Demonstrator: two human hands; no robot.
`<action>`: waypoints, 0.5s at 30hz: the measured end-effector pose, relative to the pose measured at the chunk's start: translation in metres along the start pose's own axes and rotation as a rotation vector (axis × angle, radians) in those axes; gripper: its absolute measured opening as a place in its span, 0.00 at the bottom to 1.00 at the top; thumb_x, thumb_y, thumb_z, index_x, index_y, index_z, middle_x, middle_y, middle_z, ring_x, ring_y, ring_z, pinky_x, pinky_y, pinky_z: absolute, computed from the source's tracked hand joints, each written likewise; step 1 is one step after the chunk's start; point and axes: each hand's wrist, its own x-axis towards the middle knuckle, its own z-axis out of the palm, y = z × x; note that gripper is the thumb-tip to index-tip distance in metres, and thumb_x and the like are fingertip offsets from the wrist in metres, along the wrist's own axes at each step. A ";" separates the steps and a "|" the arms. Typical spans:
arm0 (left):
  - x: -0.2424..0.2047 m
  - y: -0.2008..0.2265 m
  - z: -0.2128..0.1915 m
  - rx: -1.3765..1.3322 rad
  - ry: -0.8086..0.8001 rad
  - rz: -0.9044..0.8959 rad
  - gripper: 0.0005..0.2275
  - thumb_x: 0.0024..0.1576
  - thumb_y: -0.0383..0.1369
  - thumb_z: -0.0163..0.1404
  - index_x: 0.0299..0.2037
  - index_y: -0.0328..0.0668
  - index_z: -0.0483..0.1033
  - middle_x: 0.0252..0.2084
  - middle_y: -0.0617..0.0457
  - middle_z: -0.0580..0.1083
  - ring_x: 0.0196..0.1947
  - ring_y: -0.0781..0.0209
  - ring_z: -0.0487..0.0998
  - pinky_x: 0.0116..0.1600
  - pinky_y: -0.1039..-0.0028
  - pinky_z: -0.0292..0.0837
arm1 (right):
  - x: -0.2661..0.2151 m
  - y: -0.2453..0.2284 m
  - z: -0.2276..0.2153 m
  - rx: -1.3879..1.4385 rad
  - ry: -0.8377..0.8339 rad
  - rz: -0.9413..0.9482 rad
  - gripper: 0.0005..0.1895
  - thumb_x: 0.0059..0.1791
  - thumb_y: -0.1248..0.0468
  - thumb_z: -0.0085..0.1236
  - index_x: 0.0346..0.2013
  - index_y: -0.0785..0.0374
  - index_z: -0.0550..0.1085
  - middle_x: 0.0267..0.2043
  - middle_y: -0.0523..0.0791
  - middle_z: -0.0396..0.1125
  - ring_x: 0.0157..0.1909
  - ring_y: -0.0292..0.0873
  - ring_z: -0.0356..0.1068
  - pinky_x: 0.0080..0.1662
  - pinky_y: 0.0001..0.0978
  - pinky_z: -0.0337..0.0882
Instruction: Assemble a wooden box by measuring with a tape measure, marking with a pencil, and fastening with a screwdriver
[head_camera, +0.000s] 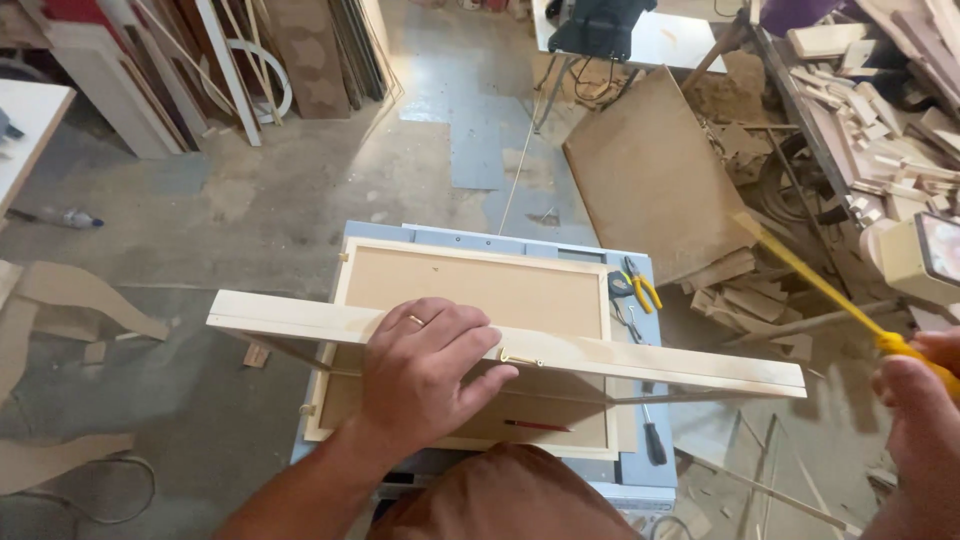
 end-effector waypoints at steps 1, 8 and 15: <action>0.000 0.000 0.001 0.003 -0.002 0.000 0.10 0.57 0.45 0.58 0.34 0.50 0.78 0.38 0.59 0.76 0.37 0.56 0.75 0.43 0.64 0.70 | -0.018 -0.048 0.004 -0.177 -0.090 -0.116 0.11 0.60 0.68 0.55 0.56 0.67 0.66 0.45 0.50 0.60 0.41 0.44 0.59 0.47 0.33 0.60; -0.004 -0.005 0.003 -0.019 0.061 0.002 0.10 0.52 0.43 0.64 0.34 0.52 0.79 0.39 0.59 0.76 0.37 0.56 0.75 0.44 0.64 0.70 | -0.029 -0.174 0.057 -0.129 -0.530 -0.339 0.08 0.42 0.76 0.63 0.35 0.73 0.78 0.31 0.52 0.72 0.22 0.40 0.67 0.25 0.26 0.66; -0.004 -0.007 -0.001 -0.070 0.033 0.016 0.09 0.62 0.41 0.51 0.35 0.48 0.76 0.40 0.56 0.75 0.39 0.52 0.74 0.45 0.60 0.69 | -0.019 -0.194 0.079 -0.387 -0.550 -0.488 0.01 0.48 0.67 0.62 0.33 0.61 0.79 0.25 0.41 0.70 0.22 0.35 0.59 0.27 0.26 0.57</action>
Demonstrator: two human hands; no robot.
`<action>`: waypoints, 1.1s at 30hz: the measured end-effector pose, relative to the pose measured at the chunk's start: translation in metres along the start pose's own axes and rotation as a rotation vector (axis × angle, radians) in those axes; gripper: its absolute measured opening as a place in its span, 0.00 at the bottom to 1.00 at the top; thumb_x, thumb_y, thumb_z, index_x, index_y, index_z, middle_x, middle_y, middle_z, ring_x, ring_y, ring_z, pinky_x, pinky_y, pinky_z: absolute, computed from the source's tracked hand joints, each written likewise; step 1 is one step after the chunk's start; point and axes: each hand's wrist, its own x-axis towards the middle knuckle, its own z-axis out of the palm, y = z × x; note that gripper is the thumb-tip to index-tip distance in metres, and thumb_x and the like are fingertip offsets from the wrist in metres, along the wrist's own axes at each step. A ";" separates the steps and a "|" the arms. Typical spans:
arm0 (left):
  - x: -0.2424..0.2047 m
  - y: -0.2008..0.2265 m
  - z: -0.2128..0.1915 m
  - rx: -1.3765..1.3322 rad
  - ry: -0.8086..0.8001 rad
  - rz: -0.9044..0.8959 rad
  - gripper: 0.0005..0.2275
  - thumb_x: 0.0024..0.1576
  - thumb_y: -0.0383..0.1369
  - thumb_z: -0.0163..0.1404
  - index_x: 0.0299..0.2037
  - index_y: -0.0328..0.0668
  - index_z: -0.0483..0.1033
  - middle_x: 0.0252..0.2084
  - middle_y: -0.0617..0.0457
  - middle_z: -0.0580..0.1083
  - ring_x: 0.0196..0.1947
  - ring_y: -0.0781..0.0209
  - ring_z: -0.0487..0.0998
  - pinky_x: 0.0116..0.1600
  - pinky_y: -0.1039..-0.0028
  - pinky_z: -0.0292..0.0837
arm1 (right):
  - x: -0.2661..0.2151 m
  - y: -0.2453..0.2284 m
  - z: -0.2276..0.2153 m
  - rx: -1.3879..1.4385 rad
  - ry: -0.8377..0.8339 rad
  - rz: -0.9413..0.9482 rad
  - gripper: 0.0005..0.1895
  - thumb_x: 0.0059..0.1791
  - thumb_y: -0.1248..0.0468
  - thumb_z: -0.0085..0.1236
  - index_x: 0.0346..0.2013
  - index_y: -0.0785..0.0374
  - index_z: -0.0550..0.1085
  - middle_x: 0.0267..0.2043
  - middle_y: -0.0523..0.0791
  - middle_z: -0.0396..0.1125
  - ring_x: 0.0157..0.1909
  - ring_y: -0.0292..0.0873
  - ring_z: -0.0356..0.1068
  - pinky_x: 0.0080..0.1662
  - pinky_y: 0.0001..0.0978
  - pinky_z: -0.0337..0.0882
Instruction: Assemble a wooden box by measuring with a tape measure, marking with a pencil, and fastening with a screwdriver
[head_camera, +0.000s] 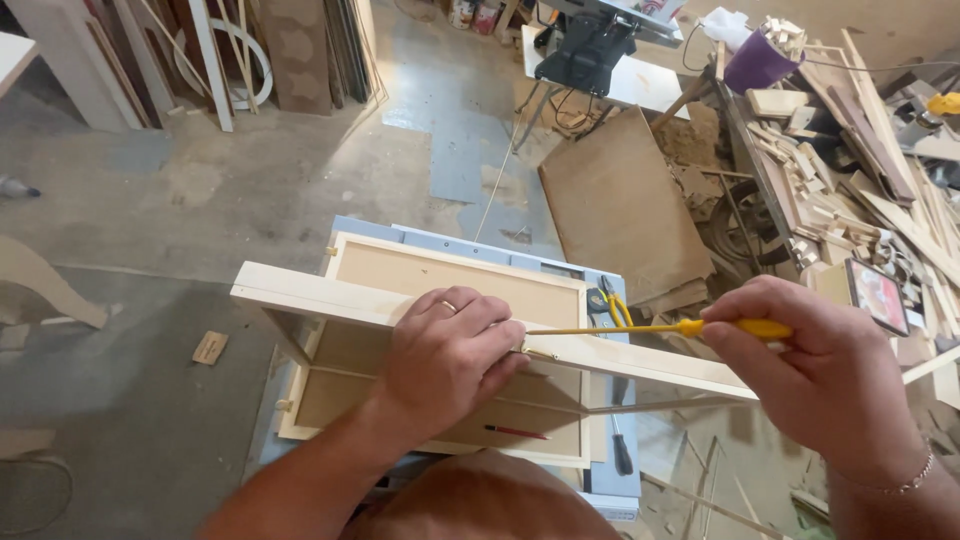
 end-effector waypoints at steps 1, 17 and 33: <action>0.000 0.000 -0.001 -0.013 -0.002 0.006 0.08 0.61 0.39 0.53 0.34 0.48 0.75 0.40 0.56 0.75 0.39 0.52 0.73 0.45 0.60 0.68 | 0.002 0.001 0.001 -0.008 -0.007 0.016 0.01 0.48 0.66 0.62 0.33 0.60 0.79 0.25 0.41 0.71 0.23 0.35 0.60 0.27 0.27 0.59; -0.002 0.001 0.004 0.014 0.038 0.000 0.07 0.54 0.37 0.61 0.32 0.49 0.75 0.37 0.58 0.75 0.38 0.53 0.74 0.45 0.64 0.68 | 0.024 -0.029 -0.012 -0.181 -0.113 -0.153 0.03 0.47 0.62 0.62 0.31 0.57 0.79 0.27 0.39 0.76 0.23 0.35 0.71 0.30 0.29 0.68; -0.005 -0.001 0.008 0.033 0.033 -0.006 0.08 0.51 0.38 0.66 0.35 0.52 0.81 0.40 0.60 0.77 0.41 0.56 0.76 0.48 0.64 0.71 | 0.067 -0.069 0.001 -0.300 -0.201 -0.279 0.09 0.50 0.58 0.62 0.29 0.57 0.72 0.17 0.39 0.72 0.16 0.39 0.69 0.22 0.34 0.65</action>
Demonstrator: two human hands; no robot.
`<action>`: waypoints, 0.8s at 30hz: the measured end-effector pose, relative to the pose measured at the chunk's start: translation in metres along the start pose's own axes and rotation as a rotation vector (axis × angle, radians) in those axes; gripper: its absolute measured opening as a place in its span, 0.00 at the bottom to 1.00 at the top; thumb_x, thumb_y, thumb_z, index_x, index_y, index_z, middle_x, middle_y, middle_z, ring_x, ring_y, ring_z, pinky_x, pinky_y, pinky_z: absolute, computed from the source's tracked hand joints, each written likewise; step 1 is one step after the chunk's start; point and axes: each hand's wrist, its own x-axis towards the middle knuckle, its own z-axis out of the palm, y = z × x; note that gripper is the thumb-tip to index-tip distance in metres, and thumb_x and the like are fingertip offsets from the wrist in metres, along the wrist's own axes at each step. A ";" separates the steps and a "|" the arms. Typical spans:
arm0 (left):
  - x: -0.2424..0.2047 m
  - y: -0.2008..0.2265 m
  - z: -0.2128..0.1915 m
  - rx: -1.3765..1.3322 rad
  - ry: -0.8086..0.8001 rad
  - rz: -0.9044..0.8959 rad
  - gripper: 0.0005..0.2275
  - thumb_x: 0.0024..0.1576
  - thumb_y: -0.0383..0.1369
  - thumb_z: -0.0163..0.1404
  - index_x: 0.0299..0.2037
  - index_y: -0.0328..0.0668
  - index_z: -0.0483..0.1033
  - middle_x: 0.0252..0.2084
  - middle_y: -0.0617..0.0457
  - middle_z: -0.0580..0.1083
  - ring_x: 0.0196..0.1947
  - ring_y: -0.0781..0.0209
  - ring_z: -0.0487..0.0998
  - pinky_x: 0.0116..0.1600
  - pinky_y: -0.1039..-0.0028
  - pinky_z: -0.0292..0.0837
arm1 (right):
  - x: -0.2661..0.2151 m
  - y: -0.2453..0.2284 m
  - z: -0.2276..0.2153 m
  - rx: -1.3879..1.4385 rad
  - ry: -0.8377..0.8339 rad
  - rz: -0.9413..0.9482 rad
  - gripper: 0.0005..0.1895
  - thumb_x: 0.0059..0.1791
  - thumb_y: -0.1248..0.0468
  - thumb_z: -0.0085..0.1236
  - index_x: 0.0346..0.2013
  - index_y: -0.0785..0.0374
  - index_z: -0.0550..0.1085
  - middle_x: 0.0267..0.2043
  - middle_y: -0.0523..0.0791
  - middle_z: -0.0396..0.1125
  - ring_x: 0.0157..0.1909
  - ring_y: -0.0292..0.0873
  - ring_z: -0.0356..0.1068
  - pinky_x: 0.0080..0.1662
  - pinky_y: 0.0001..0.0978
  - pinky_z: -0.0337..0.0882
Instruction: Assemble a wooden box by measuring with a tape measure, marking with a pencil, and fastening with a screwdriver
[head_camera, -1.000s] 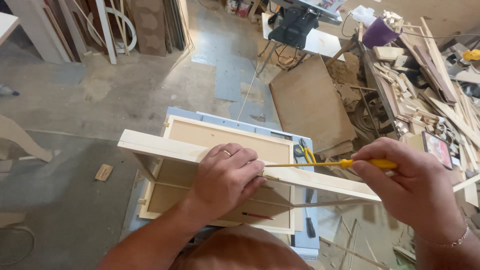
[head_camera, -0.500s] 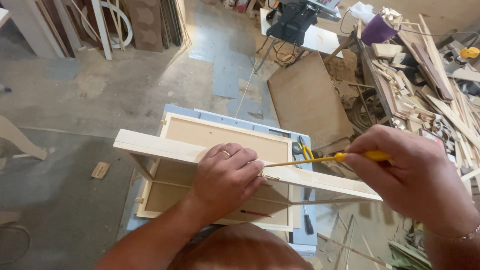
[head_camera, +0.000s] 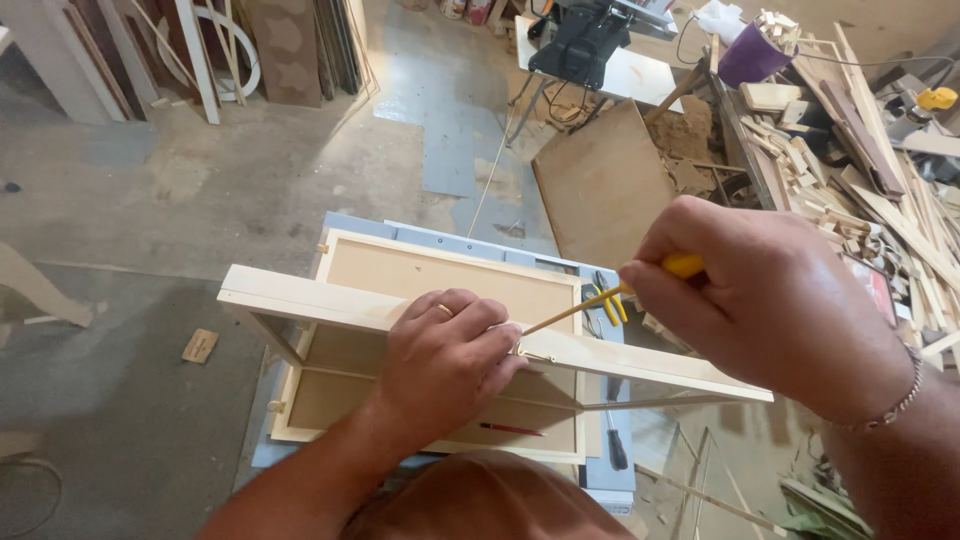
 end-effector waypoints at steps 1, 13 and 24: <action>0.000 0.001 0.001 -0.006 0.004 -0.015 0.08 0.50 0.38 0.67 0.35 0.51 0.82 0.40 0.59 0.78 0.41 0.56 0.76 0.47 0.63 0.72 | 0.000 -0.001 0.000 0.025 -0.006 -0.030 0.09 0.50 0.60 0.60 0.29 0.58 0.71 0.18 0.39 0.73 0.16 0.38 0.70 0.21 0.32 0.66; 0.002 0.006 -0.004 0.017 -0.038 0.018 0.07 0.54 0.40 0.61 0.34 0.50 0.81 0.38 0.58 0.78 0.37 0.55 0.77 0.43 0.62 0.72 | -0.091 0.106 -0.014 0.400 0.754 0.300 0.02 0.64 0.73 0.44 0.51 0.67 0.65 0.39 0.46 0.57 0.36 0.40 0.59 0.45 0.31 0.66; -0.007 0.024 -0.021 0.102 -0.148 0.066 0.04 0.57 0.39 0.59 0.37 0.56 0.83 0.39 0.59 0.78 0.37 0.55 0.77 0.47 0.66 0.74 | -0.235 0.219 0.222 0.903 0.454 1.211 0.23 0.48 0.71 0.56 0.59 0.59 0.75 0.43 0.44 0.74 0.42 0.37 0.73 0.46 0.27 0.72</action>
